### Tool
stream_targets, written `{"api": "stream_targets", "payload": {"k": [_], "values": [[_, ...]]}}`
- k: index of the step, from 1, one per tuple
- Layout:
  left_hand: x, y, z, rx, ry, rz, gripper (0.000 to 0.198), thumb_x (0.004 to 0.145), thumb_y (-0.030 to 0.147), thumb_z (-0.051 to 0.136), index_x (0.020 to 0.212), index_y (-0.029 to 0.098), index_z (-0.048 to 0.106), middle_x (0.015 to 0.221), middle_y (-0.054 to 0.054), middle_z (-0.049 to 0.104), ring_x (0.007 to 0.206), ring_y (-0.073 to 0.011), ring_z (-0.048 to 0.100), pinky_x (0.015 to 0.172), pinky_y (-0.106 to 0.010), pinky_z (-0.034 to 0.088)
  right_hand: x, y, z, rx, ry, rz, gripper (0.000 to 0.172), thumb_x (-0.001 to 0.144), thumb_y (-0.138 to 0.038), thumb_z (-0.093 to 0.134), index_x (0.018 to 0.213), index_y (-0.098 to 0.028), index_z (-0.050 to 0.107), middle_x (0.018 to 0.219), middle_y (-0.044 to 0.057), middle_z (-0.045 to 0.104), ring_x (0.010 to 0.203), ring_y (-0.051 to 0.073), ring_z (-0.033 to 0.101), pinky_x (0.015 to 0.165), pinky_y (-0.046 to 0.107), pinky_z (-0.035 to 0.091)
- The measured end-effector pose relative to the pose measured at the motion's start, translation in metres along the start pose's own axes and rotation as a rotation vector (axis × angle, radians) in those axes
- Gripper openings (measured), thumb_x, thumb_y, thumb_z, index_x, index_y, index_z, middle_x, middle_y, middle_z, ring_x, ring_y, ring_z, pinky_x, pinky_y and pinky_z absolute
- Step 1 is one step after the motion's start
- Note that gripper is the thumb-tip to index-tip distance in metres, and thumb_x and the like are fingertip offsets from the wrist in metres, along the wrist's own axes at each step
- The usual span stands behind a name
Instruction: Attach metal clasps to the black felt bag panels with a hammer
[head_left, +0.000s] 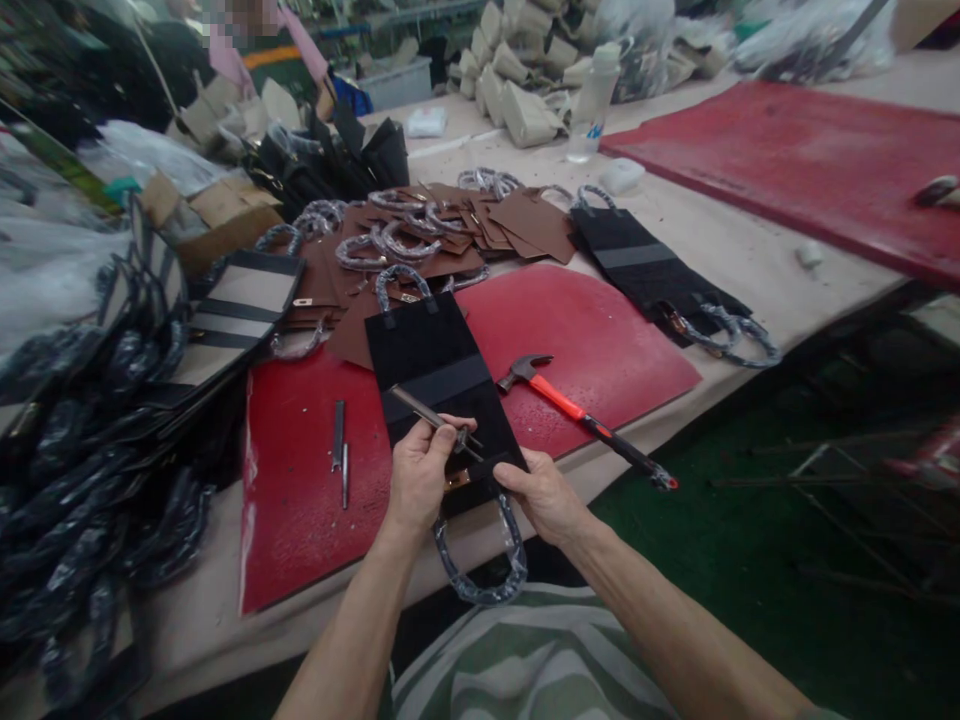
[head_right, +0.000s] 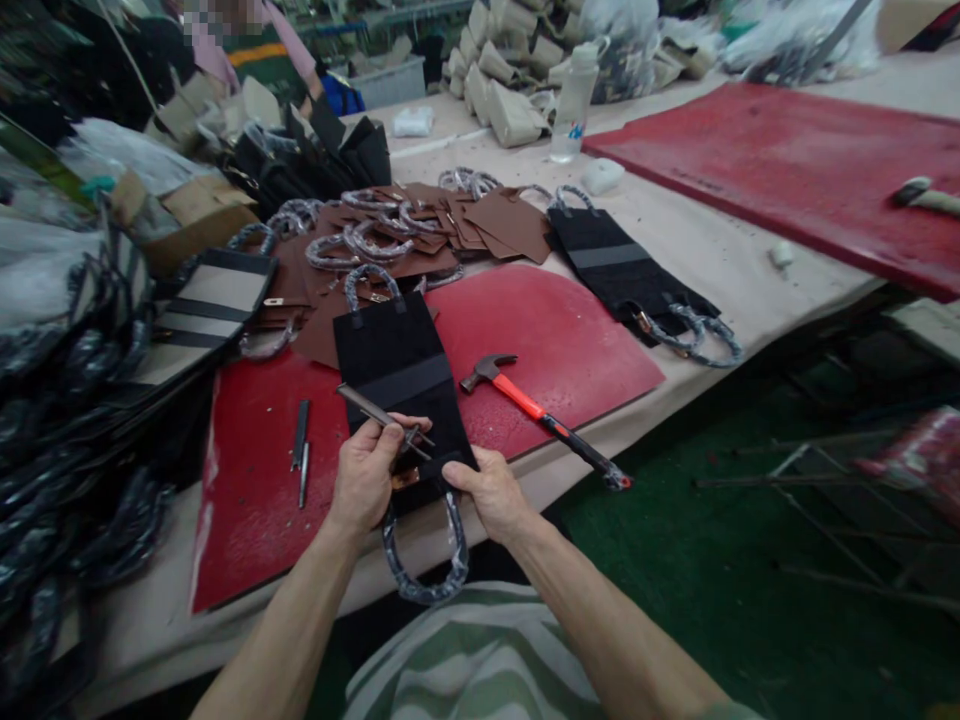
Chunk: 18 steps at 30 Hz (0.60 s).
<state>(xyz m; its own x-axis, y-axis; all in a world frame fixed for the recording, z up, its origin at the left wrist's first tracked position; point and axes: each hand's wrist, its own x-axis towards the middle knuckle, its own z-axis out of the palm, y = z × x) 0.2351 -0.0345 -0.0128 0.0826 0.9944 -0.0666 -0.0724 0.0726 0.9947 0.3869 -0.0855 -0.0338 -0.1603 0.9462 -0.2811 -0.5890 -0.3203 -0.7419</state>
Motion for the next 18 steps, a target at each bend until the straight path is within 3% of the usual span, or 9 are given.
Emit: {"api": "stream_targets", "payload": {"k": [4,8,15,18], "values": [[-0.001,-0.003,-0.003,-0.087,0.027,-0.053,0.026,0.089,0.042,0.064,0.095,0.017,0.068,0.100,-0.008,0.075,0.097,-0.0192,0.069,0.089,-0.031,0.052,0.005,-0.001,-0.002,0.002,-0.004,0.068,0.040,0.059,-0.044,0.088,0.084,-0.016,0.074,0.079,0.003,0.070,0.077,0.020,0.061,0.078,0.033,0.049],[-0.005,-0.002,-0.005,-0.027,0.048,-0.039,0.027,0.089,0.043,0.064,0.097,0.017,0.069,0.102,-0.008,0.075,0.098,-0.0193,0.069,0.092,-0.032,0.051,0.010,-0.004,-0.001,-0.011,0.005,0.114,0.042,0.057,-0.045,0.088,0.080,-0.015,0.071,0.073,0.002,0.065,0.069,0.016,0.057,0.071,0.030,0.048],[-0.006,-0.003,-0.006,0.072,0.064,-0.076,0.035,0.086,0.049,0.065,0.101,0.017,0.070,0.111,-0.011,0.074,0.092,-0.0212,0.069,0.065,-0.024,0.053,0.021,-0.013,-0.003,-0.124,-0.020,0.172,0.043,0.061,-0.051,0.084,0.067,-0.015,0.062,0.056,-0.003,0.051,0.049,0.010,0.045,0.048,0.023,0.037],[-0.001,-0.001,-0.005,0.115,0.085,-0.094,0.035,0.087,0.049,0.064,0.101,0.017,0.071,0.110,-0.010,0.074,0.093,-0.0212,0.069,0.069,-0.025,0.054,0.022,-0.014,0.000,-0.176,-0.006,0.189,0.044,0.063,-0.053,0.082,0.068,-0.014,0.063,0.055,-0.003,0.053,0.045,0.010,0.046,0.043,0.022,0.035]]}}
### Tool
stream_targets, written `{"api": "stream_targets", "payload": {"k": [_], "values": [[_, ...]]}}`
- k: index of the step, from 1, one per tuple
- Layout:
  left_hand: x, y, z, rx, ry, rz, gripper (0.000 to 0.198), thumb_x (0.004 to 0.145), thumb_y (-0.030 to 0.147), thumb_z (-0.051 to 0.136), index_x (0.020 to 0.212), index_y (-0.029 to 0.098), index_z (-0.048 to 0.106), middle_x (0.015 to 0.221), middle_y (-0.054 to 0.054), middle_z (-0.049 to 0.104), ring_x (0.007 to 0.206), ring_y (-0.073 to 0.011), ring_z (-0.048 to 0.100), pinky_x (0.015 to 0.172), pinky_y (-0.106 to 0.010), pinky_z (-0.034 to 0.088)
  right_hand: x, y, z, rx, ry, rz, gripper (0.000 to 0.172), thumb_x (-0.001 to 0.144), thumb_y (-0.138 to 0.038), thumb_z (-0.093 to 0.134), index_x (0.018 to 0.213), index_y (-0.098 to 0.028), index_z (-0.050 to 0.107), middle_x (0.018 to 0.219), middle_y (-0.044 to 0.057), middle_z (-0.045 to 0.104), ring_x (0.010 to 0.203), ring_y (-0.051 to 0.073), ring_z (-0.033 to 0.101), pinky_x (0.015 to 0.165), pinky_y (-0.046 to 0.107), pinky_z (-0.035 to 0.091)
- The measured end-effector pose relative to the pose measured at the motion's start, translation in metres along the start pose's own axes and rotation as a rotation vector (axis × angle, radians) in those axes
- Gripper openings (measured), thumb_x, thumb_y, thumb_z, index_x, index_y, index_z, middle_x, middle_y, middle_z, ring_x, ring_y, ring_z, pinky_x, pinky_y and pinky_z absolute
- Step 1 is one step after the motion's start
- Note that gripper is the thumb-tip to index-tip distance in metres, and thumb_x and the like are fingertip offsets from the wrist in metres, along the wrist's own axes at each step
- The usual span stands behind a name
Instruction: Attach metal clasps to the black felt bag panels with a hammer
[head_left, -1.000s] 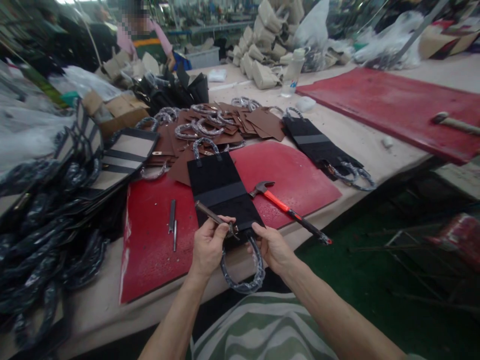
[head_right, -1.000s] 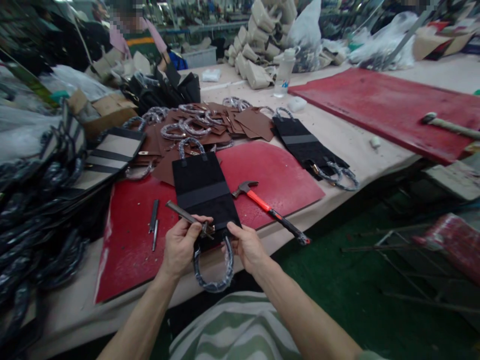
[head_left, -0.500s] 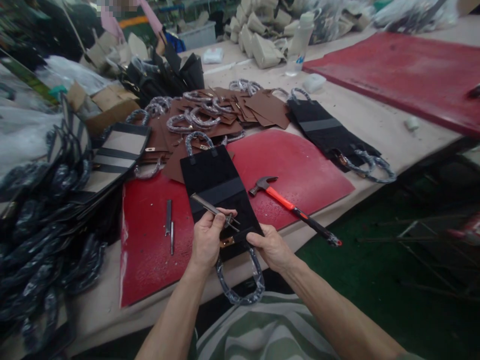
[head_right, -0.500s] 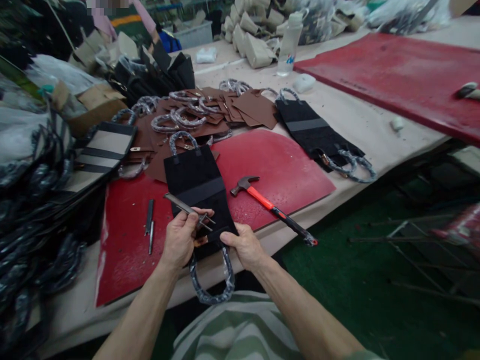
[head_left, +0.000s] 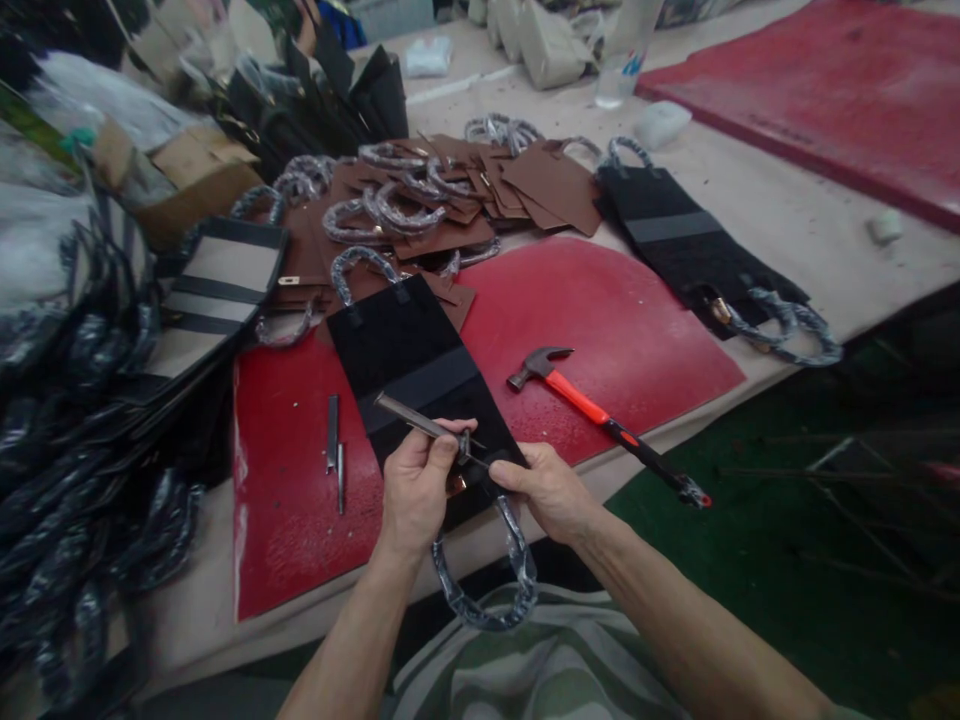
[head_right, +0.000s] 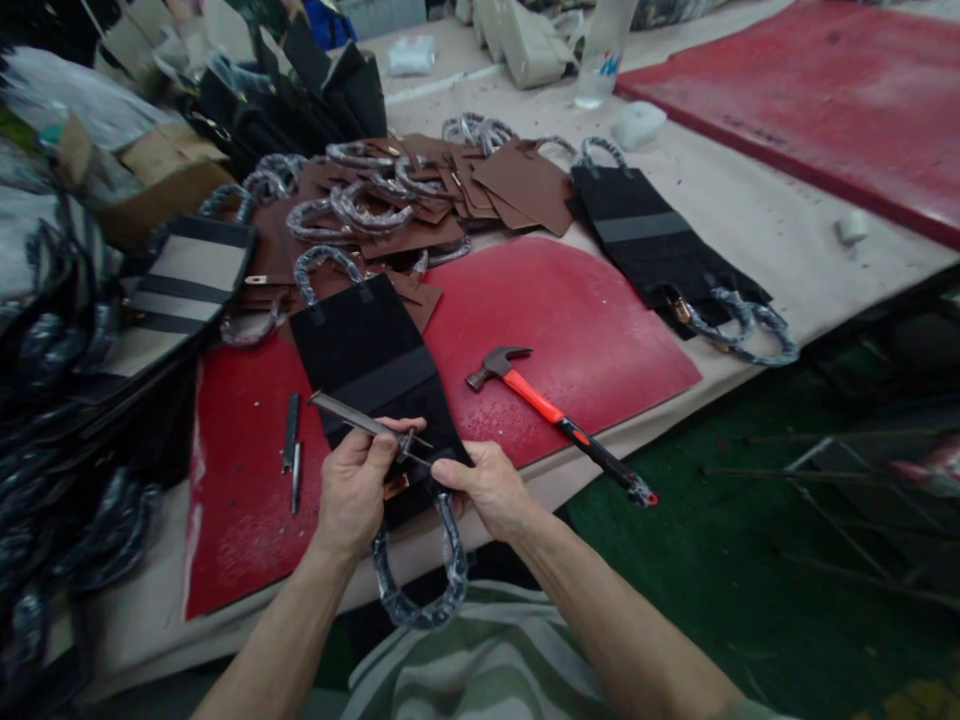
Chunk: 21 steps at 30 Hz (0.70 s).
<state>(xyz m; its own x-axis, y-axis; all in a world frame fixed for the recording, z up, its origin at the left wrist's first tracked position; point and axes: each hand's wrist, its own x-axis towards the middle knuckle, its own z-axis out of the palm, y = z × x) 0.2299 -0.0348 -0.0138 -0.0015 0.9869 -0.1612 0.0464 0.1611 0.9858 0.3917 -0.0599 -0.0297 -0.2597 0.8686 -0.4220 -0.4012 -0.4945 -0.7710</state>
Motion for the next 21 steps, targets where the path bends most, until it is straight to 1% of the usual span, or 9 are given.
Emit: {"api": "stream_targets", "payload": {"k": [3,5,7,10,13,18,21], "values": [[0.007,0.002,0.001,0.045,-0.016,0.005,0.031,0.088,0.046,0.064,0.099,0.018,0.072,0.106,-0.009,0.075,0.097,-0.0213,0.068,0.085,-0.030,0.053,-0.003,0.002,0.004,-0.036,0.109,-0.007,0.042,0.065,-0.053,0.081,0.072,-0.014,0.066,0.058,-0.001,0.058,0.046,0.012,0.050,0.042,0.023,0.038],[0.011,0.003,0.002,0.066,-0.051,0.000,0.029,0.089,0.044,0.062,0.099,0.019,0.073,0.105,-0.008,0.075,0.097,-0.0209,0.068,0.089,-0.031,0.051,-0.005,0.005,0.006,-0.001,0.197,-0.016,0.040,0.064,-0.050,0.082,0.076,-0.015,0.068,0.059,0.000,0.060,0.048,0.013,0.052,0.045,0.025,0.041],[0.014,0.005,0.002,0.074,-0.085,-0.009,0.028,0.090,0.042,0.062,0.099,0.018,0.073,0.104,-0.007,0.075,0.096,-0.0205,0.068,0.087,-0.030,0.051,-0.008,0.007,0.006,0.055,0.252,-0.009,0.038,0.062,-0.048,0.084,0.077,-0.016,0.069,0.060,0.001,0.062,0.051,0.014,0.053,0.048,0.026,0.044],[0.016,0.008,0.004,0.073,-0.106,-0.021,0.028,0.089,0.042,0.063,0.098,0.017,0.073,0.101,-0.008,0.075,0.093,-0.0205,0.068,0.085,-0.030,0.051,-0.009,0.008,0.005,0.108,0.259,0.017,0.039,0.058,-0.046,0.086,0.077,-0.017,0.069,0.062,0.002,0.064,0.055,0.017,0.056,0.052,0.029,0.047],[0.015,0.009,0.005,0.057,-0.101,-0.031,0.029,0.089,0.042,0.062,0.099,0.018,0.073,0.101,-0.007,0.075,0.093,-0.0204,0.067,0.085,-0.030,0.051,-0.007,0.008,0.006,0.124,0.243,0.041,0.037,0.057,-0.044,0.086,0.074,-0.017,0.068,0.061,0.001,0.063,0.056,0.017,0.056,0.055,0.030,0.047],[0.012,0.005,0.005,0.018,-0.088,-0.029,0.026,0.090,0.042,0.062,0.099,0.019,0.072,0.105,-0.007,0.075,0.099,-0.0198,0.067,0.090,-0.030,0.050,-0.003,0.008,0.008,0.104,0.235,0.024,0.033,0.057,-0.042,0.085,0.067,-0.018,0.065,0.055,-0.002,0.057,0.052,0.014,0.050,0.054,0.028,0.043],[0.012,0.002,0.004,-0.041,-0.083,-0.042,0.029,0.089,0.044,0.063,0.098,0.018,0.071,0.104,-0.008,0.075,0.099,-0.0204,0.068,0.091,-0.031,0.050,-0.002,0.006,0.009,0.068,0.227,0.006,0.031,0.058,-0.040,0.083,0.066,-0.017,0.064,0.054,-0.002,0.054,0.050,0.011,0.045,0.049,0.025,0.037]]}}
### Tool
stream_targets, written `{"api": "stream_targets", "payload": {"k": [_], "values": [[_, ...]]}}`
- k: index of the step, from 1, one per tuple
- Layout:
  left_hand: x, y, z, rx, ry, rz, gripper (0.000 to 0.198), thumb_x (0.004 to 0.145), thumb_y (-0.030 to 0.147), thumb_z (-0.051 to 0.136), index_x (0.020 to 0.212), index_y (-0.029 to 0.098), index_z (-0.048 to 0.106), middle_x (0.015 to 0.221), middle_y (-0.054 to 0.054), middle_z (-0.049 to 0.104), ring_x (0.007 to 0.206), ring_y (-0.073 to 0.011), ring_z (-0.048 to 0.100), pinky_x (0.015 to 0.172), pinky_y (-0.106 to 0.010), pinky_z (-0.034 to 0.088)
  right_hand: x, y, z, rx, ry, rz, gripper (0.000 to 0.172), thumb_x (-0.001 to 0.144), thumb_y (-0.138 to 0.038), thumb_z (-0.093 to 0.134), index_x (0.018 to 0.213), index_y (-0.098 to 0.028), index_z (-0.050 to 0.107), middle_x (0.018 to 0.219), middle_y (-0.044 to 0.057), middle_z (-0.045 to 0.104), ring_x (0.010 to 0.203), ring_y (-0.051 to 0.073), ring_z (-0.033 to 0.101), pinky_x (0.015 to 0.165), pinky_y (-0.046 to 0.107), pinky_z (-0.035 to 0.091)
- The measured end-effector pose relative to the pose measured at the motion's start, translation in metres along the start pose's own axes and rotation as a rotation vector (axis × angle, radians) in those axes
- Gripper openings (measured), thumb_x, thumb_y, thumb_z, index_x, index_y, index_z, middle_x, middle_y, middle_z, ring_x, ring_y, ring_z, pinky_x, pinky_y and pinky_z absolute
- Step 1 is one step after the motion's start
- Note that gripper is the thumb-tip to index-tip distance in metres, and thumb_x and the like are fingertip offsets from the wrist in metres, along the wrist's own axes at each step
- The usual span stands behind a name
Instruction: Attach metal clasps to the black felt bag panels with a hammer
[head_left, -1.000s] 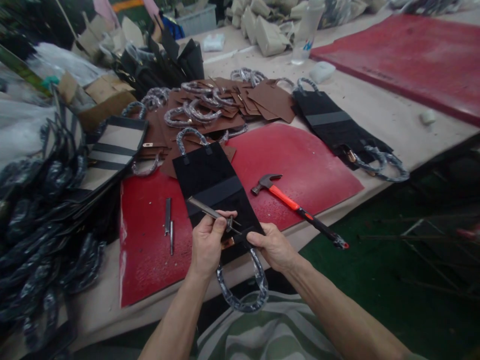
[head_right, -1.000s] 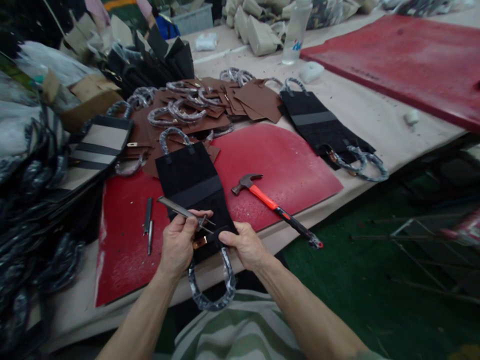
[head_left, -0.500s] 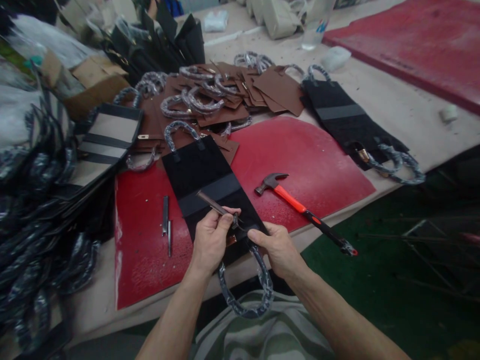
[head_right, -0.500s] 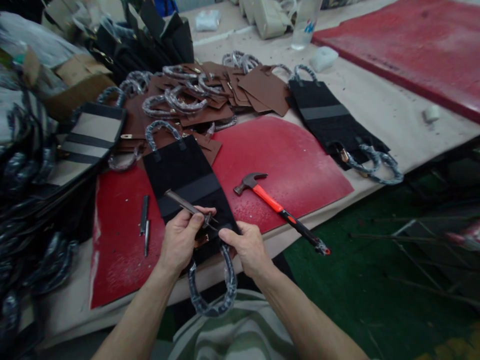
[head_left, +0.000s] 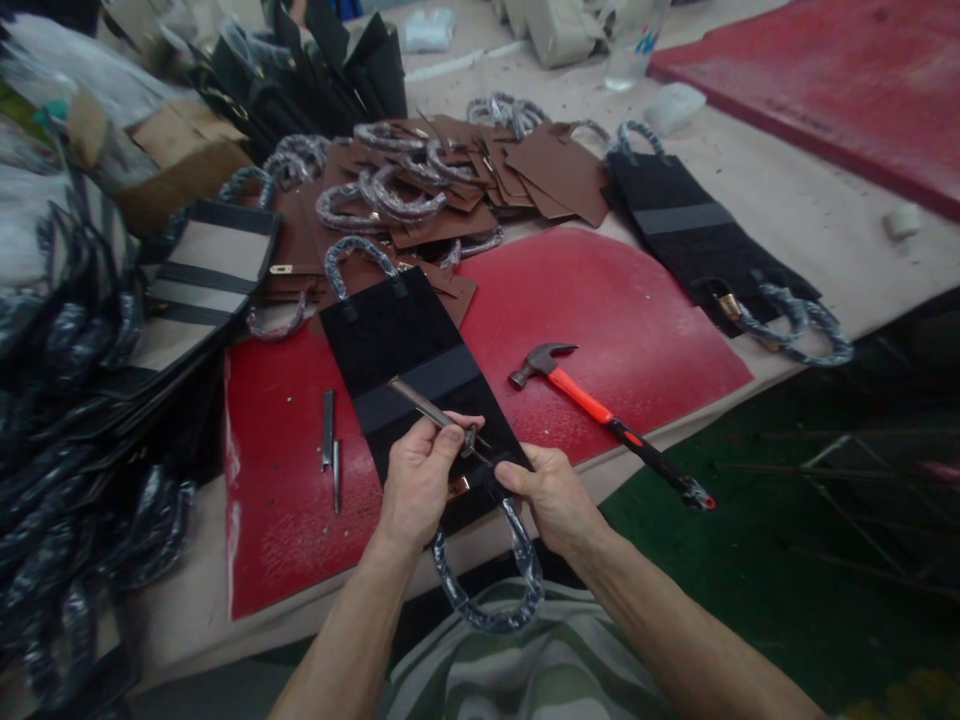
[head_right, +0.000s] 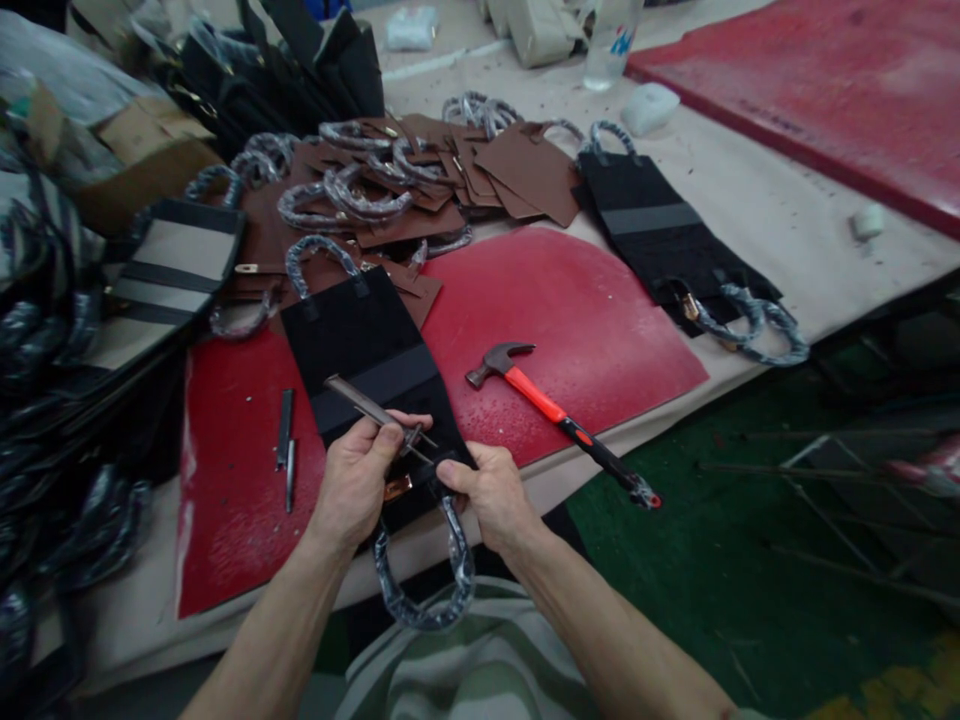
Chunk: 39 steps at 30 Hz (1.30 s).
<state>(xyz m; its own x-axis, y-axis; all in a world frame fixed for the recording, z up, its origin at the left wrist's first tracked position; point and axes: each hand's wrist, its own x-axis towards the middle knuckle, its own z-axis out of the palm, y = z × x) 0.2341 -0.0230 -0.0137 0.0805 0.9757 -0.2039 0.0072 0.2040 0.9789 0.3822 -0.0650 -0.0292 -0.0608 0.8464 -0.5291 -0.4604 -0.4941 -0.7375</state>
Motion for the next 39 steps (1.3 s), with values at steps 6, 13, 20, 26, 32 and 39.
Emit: {"api": "stream_targets", "payload": {"k": [6,13,20,26,32,39], "values": [[0.000,-0.004,-0.003,-0.062,-0.005,-0.018,0.029,0.088,0.045,0.065,0.097,0.017,0.070,0.105,-0.008,0.075,0.098,-0.0200,0.068,0.089,-0.030,0.051,0.000,-0.006,0.001,-0.070,-0.019,-0.020,0.032,0.060,-0.041,0.080,0.060,-0.016,0.061,0.052,-0.003,0.050,0.047,0.009,0.039,0.044,0.023,0.029],[-0.002,-0.006,-0.005,0.024,-0.011,0.038,0.027,0.090,0.042,0.062,0.098,0.018,0.071,0.105,-0.008,0.075,0.099,-0.0209,0.068,0.090,-0.031,0.050,0.001,-0.005,0.005,-0.099,-0.004,-0.023,0.030,0.061,-0.040,0.079,0.060,-0.016,0.061,0.052,-0.003,0.051,0.048,0.010,0.041,0.044,0.023,0.030],[0.000,0.004,-0.006,0.149,0.036,0.134,0.025,0.092,0.039,0.059,0.098,0.018,0.070,0.103,-0.007,0.075,0.099,-0.0215,0.069,0.090,-0.032,0.051,-0.003,-0.010,-0.003,-0.023,-0.225,-0.033,0.031,0.061,-0.038,0.084,0.075,-0.015,0.068,0.067,0.000,0.062,0.061,0.013,0.053,0.058,0.025,0.044],[0.000,0.003,-0.005,0.136,0.030,0.154,0.023,0.092,0.037,0.059,0.098,0.017,0.069,0.102,-0.007,0.075,0.098,-0.0207,0.069,0.091,-0.031,0.051,-0.007,-0.010,-0.005,-0.022,-0.178,-0.007,0.024,0.061,-0.034,0.081,0.068,-0.015,0.068,0.063,0.002,0.065,0.055,0.014,0.056,0.055,0.026,0.044],[-0.008,0.000,-0.001,0.232,0.053,0.217,0.017,0.091,0.031,0.060,0.097,0.017,0.068,0.101,-0.007,0.075,0.095,-0.0192,0.070,0.087,-0.030,0.053,-0.006,0.000,-0.004,0.015,-0.152,0.003,0.020,0.058,-0.028,0.079,0.066,-0.014,0.067,0.059,0.001,0.063,0.051,0.012,0.054,0.052,0.024,0.042],[-0.013,-0.006,0.005,0.413,0.080,0.426,0.015,0.090,0.022,0.057,0.101,0.019,0.068,0.103,-0.006,0.075,0.096,-0.0183,0.070,0.087,-0.031,0.055,-0.005,0.007,-0.005,0.022,-0.133,0.003,0.022,0.059,-0.027,0.077,0.074,-0.013,0.068,0.057,-0.001,0.061,0.049,0.011,0.052,0.051,0.023,0.040]]}}
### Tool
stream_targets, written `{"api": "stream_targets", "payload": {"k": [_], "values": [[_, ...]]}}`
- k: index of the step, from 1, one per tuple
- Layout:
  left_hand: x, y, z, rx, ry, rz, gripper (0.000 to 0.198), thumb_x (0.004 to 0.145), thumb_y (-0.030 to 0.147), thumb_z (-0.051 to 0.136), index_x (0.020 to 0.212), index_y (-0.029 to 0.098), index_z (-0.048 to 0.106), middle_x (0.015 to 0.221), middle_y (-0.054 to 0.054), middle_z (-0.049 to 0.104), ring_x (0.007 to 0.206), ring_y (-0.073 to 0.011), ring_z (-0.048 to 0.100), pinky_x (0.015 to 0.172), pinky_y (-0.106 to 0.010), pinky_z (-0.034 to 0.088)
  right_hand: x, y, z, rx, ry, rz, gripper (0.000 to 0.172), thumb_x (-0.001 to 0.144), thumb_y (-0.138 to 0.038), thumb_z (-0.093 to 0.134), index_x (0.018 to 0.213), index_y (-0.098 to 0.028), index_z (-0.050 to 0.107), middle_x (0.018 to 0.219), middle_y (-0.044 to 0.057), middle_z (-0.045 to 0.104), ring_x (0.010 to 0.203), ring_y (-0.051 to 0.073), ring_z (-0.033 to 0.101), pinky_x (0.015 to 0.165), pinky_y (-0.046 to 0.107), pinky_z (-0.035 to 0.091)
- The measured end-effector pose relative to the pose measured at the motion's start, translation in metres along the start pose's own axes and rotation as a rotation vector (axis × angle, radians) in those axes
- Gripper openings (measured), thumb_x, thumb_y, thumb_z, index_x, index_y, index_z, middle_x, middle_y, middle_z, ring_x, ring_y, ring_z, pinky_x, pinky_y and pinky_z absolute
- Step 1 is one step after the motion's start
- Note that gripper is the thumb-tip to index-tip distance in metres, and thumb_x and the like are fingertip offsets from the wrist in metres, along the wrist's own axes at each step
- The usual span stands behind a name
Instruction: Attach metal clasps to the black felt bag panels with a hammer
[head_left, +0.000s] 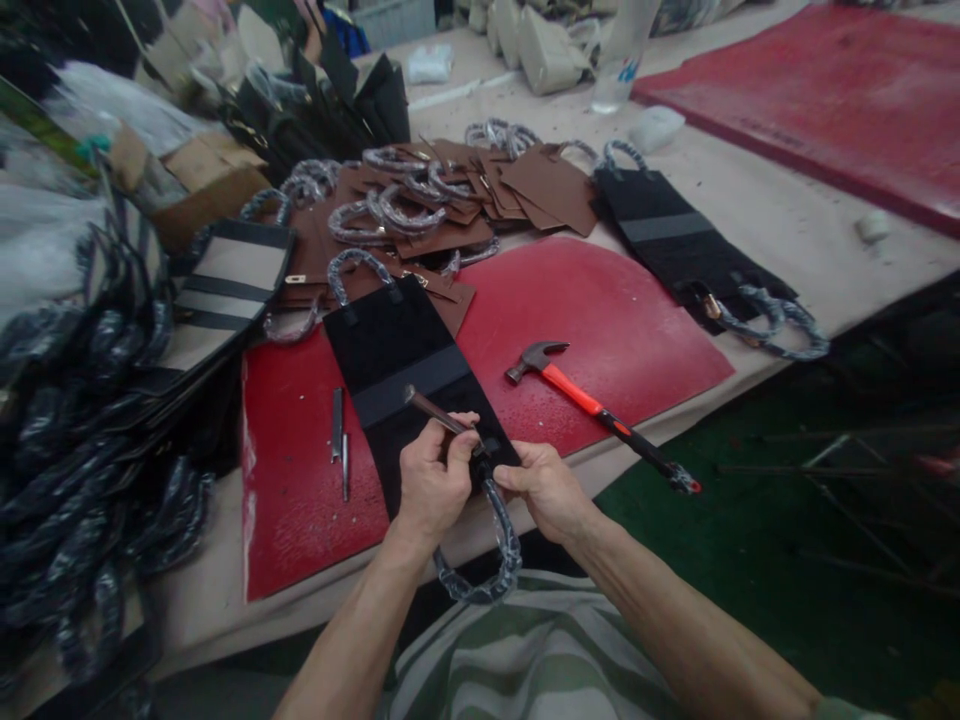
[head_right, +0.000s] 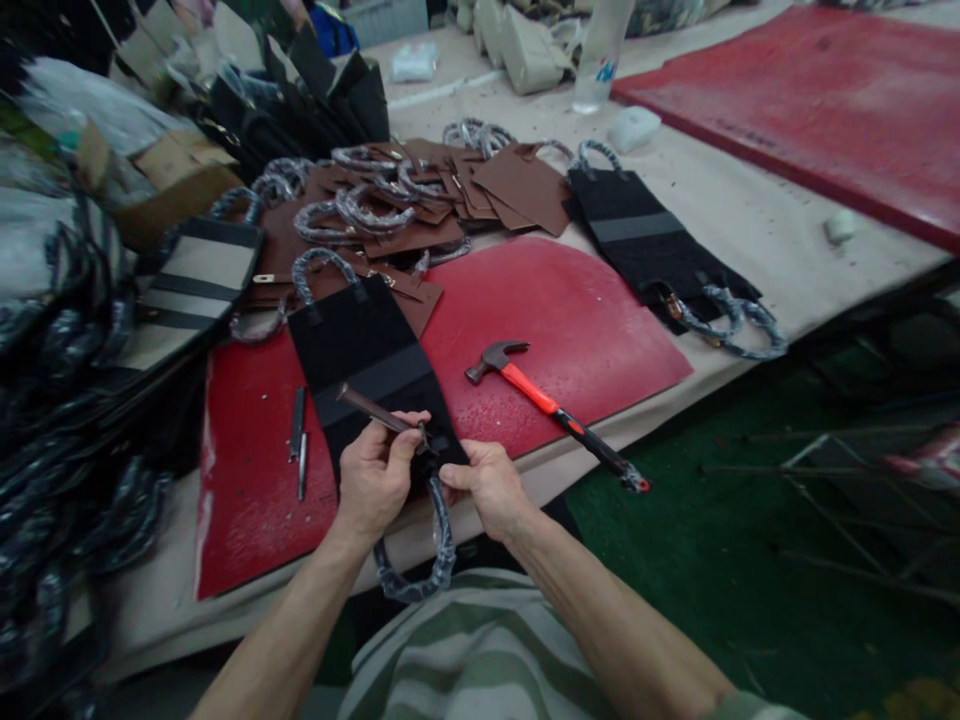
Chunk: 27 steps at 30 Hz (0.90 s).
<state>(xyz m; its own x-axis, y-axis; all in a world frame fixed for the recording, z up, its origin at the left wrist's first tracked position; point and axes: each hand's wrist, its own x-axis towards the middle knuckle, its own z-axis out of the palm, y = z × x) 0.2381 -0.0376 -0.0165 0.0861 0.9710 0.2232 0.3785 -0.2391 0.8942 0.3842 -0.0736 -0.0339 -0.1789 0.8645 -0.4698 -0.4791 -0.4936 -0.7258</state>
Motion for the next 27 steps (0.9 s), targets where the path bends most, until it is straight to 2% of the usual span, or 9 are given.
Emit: {"api": "stream_targets", "payload": {"k": [4,9,16,21,24,25,27], "values": [[0.001,0.000,0.003,0.061,-0.012,0.067,0.016,0.089,0.019,0.056,0.101,0.019,0.067,0.102,-0.005,0.075,0.094,-0.0176,0.071,0.086,-0.029,0.055,0.000,-0.002,0.001,-0.008,0.033,0.015,0.024,0.058,-0.027,0.076,0.076,-0.014,0.066,0.057,-0.001,0.061,0.048,0.011,0.051,0.050,0.024,0.040],[0.002,-0.005,0.006,0.090,-0.022,0.085,0.015,0.089,0.019,0.055,0.099,0.019,0.067,0.098,-0.004,0.075,0.090,-0.0172,0.072,0.083,-0.028,0.056,-0.002,-0.002,0.005,-0.065,0.077,0.044,0.021,0.058,-0.026,0.070,0.074,-0.015,0.062,0.057,-0.001,0.061,0.049,0.013,0.053,0.052,0.027,0.045],[-0.006,-0.022,0.012,0.173,-0.030,0.203,0.018,0.089,0.019,0.055,0.103,0.019,0.066,0.102,-0.006,0.075,0.093,-0.0186,0.072,0.087,-0.030,0.057,-0.007,-0.002,0.002,-0.396,0.131,0.085,0.009,0.067,-0.023,0.052,0.072,-0.017,0.057,0.060,0.001,0.064,0.054,0.016,0.061,0.052,0.027,0.047],[-0.010,-0.030,0.015,0.235,-0.055,0.321,0.016,0.089,0.020,0.058,0.102,0.018,0.065,0.103,-0.008,0.075,0.098,-0.0197,0.072,0.089,-0.030,0.057,-0.021,-0.009,-0.008,-0.563,0.112,0.072,0.009,0.075,-0.023,0.055,0.072,-0.016,0.060,0.066,0.003,0.065,0.058,0.015,0.062,0.051,0.024,0.046],[-0.012,-0.035,0.017,0.249,-0.063,0.346,0.015,0.089,0.021,0.059,0.102,0.019,0.064,0.103,-0.008,0.075,0.097,-0.0200,0.072,0.088,-0.030,0.058,-0.032,-0.019,-0.021,-0.824,0.122,-0.084,0.016,0.083,-0.025,0.051,0.077,-0.017,0.064,0.069,0.004,0.066,0.065,0.017,0.064,0.059,0.027,0.047],[-0.013,-0.036,0.018,0.249,-0.064,0.349,0.014,0.089,0.021,0.059,0.102,0.019,0.064,0.103,-0.008,0.074,0.097,-0.0201,0.072,0.088,-0.030,0.057,-0.036,-0.024,-0.028,-0.934,0.184,-0.176,0.017,0.084,-0.026,0.050,0.080,-0.018,0.065,0.071,0.004,0.067,0.068,0.018,0.064,0.064,0.029,0.048],[-0.013,-0.036,0.018,0.240,-0.067,0.351,0.014,0.089,0.022,0.059,0.103,0.020,0.063,0.104,-0.008,0.074,0.097,-0.0203,0.072,0.088,-0.031,0.057,-0.041,-0.038,-0.043,-1.148,0.390,-0.381,0.018,0.086,-0.027,0.051,0.091,-0.017,0.066,0.081,0.007,0.068,0.078,0.021,0.064,0.074,0.032,0.048]]}}
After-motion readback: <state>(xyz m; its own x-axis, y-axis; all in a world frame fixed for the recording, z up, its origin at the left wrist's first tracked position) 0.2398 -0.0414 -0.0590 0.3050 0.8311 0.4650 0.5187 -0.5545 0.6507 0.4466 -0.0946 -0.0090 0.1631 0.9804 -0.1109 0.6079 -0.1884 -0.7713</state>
